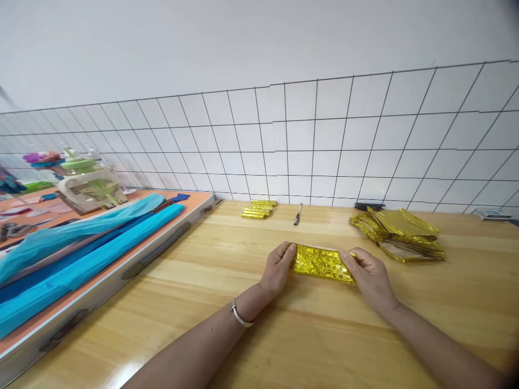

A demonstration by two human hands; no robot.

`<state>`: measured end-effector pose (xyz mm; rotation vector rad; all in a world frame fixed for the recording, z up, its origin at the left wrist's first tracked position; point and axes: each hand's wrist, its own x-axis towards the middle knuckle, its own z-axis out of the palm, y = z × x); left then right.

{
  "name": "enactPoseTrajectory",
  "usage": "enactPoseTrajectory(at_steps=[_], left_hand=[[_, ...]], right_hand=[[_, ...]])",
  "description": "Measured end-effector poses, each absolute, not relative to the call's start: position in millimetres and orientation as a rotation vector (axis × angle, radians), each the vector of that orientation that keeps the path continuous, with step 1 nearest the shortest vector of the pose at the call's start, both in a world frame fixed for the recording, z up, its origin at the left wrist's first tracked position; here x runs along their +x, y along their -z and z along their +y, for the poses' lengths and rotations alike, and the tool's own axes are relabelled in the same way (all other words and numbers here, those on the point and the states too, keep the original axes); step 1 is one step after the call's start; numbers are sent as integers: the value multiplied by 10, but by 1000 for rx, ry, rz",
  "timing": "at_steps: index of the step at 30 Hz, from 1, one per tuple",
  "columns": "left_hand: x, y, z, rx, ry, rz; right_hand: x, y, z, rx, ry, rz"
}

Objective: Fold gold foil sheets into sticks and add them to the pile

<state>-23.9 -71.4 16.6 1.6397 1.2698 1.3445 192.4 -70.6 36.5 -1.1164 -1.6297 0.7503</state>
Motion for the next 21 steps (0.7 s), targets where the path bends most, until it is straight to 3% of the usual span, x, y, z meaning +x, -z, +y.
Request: enactPoseTrajectory(at_steps=[6,15,21], left_hand=[[-295,-135,-625,1851,-1171,1514],[-279,-36,-563,2189,-583,1947],[-213,-112,-628,2410,-340,2017]], right_hand=[[2017,-195,-523,-1268,-603,-1738],[2049,-95,-327,-1847,-121,-2255],[1981,-121,-353,-1958,-60,-2303]])
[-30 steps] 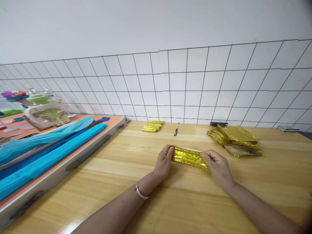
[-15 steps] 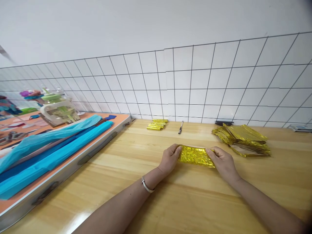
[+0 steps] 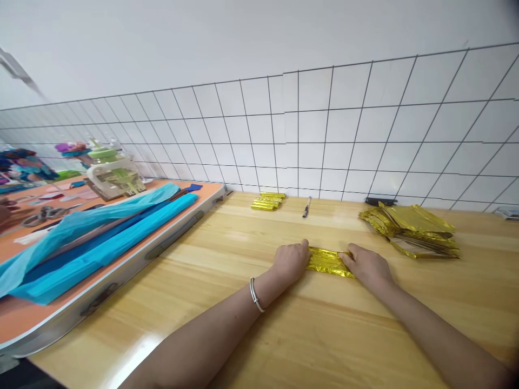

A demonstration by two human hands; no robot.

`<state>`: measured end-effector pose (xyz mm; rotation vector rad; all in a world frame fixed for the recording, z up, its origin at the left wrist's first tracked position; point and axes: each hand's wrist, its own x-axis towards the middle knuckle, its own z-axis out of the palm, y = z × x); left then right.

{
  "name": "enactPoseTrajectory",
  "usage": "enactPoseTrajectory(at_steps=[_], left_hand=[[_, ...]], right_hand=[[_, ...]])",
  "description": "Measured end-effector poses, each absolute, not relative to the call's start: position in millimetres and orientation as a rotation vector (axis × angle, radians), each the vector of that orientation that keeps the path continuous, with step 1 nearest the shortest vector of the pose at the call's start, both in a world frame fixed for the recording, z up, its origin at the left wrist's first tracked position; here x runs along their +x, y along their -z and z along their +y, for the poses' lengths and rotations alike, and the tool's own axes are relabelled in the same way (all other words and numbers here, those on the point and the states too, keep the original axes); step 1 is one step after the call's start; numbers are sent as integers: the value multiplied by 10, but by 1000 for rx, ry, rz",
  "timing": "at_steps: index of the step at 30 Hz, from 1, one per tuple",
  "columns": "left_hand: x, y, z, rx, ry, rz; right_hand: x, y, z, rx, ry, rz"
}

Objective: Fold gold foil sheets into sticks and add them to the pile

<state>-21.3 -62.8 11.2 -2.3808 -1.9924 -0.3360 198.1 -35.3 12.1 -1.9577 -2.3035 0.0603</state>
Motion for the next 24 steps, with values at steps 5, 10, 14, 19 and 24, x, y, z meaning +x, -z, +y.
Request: enactPoseTrajectory(at_steps=[5,10,14,19,24], left_hand=[[-165,-252,-691,-2528,267,-1635],[-209,-241,-649,-2771,208,-1172],[-250,-229,-659,-2781,198,-1106],[-230,-254,-734,-2709,94,-1115],[-210,-291,-784,-2664,50,-1100]], right_hand=[[1961,-128,-342,-1981,-46,-2326],[1959,-154,-350,-1996,-36,-2335],[1961,-159,-348,-2009,-37,-2332],[1965,-149,-343,-2016,-40,-2326],[1963,-156,-349,-2004,-56,-2333]])
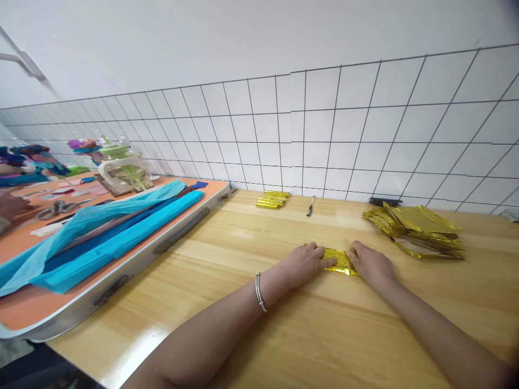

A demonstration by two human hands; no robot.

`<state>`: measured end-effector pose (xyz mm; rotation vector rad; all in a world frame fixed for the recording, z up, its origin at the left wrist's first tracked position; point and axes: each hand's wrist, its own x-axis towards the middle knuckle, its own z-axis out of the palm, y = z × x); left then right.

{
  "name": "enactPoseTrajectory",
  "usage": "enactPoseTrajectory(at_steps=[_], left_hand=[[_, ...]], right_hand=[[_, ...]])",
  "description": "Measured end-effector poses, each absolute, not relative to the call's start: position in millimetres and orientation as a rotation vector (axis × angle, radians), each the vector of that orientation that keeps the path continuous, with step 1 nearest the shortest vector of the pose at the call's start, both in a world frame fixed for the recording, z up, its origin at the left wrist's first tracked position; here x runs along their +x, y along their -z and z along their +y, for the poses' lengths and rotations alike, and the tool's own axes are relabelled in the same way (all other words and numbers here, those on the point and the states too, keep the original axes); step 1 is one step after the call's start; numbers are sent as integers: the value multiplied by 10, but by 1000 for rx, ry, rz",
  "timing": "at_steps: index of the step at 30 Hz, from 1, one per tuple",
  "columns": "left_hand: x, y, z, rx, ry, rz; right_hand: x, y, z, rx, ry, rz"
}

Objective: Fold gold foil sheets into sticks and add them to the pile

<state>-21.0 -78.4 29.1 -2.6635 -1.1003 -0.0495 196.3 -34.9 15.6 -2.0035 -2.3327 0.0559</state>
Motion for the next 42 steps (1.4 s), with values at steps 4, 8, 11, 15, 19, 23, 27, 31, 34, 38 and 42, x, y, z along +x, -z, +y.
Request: enactPoseTrajectory(at_steps=[4,8,11,15,19,23,27,31,34,38,42], left_hand=[[-207,-310,-811,-2649,33,-1065],[-204,-316,-821,-2651,7,-1033],[-208,-318,-779,-2660,-4,-1009],[-233,-317,-600,-2621,-8,-1064],[-282,-301,-402,-2606,-34,-1076],[-316,-273,-357,-2628,17,-1014],[-320,-280,-384,-2665,15,-999],[-321,-308,-412,-2677,-4,-1035],[-349,-327,-456,-2699,15,-1039],[-400,-324,-507,-2761,78,-999],[-389,-276,-535,-2811,113,-1056]], right_hand=[[1962,-154,-346,-2000,-51,-2334],[1964,-148,-317,-1977,-27,-2363],[1945,-164,-244,-1951,-16,-2393],[1869,-208,-55,-1939,-18,-2415],[1783,-223,124,-1949,-3,-2401],[1761,-163,159,-1939,31,-2388],[1787,-107,128,-1916,50,-2382],[1803,-105,126,-1937,42,-2360],[1799,-107,126,-1943,36,-2348],[1790,-102,121,-1950,31,-2327],[1791,-105,123,-1945,24,-2304]])
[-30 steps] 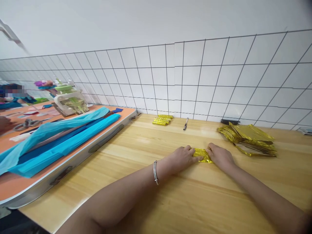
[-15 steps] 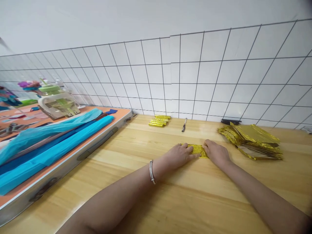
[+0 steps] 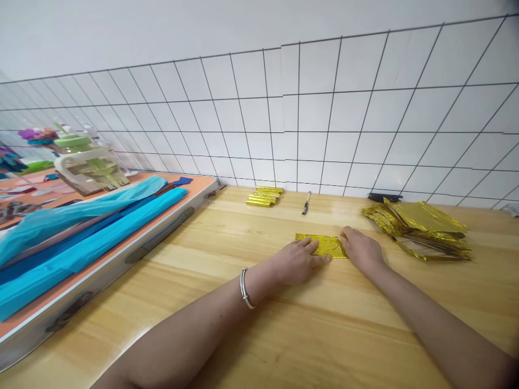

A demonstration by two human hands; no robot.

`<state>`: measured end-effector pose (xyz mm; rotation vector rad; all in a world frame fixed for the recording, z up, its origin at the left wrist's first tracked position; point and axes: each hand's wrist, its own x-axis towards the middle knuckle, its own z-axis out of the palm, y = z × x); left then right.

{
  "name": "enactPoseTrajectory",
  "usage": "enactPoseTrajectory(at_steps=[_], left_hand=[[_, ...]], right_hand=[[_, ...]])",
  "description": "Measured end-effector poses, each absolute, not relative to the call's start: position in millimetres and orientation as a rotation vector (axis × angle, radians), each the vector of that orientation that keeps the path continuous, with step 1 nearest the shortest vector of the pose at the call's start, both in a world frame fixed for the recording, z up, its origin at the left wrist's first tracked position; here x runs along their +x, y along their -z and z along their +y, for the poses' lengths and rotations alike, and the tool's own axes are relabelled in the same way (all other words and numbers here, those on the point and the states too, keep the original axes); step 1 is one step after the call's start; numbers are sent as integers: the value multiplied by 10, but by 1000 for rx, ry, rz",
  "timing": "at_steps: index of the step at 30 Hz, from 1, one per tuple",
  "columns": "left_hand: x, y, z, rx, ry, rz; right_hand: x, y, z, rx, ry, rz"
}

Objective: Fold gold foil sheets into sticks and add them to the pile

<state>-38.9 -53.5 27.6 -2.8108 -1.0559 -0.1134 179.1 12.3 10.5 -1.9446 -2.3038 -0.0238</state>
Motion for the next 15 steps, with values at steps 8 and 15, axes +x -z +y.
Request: enactPoseTrajectory(at_steps=[8,15], left_hand=[[-345,-186,-640,-2795,218,-1192],[-358,-203,-663,-2789,219,-1196]], right_hand=[[1871,-68,169,-1920,18,-2216],[1925,-181,72,-1757,51,-2146]])
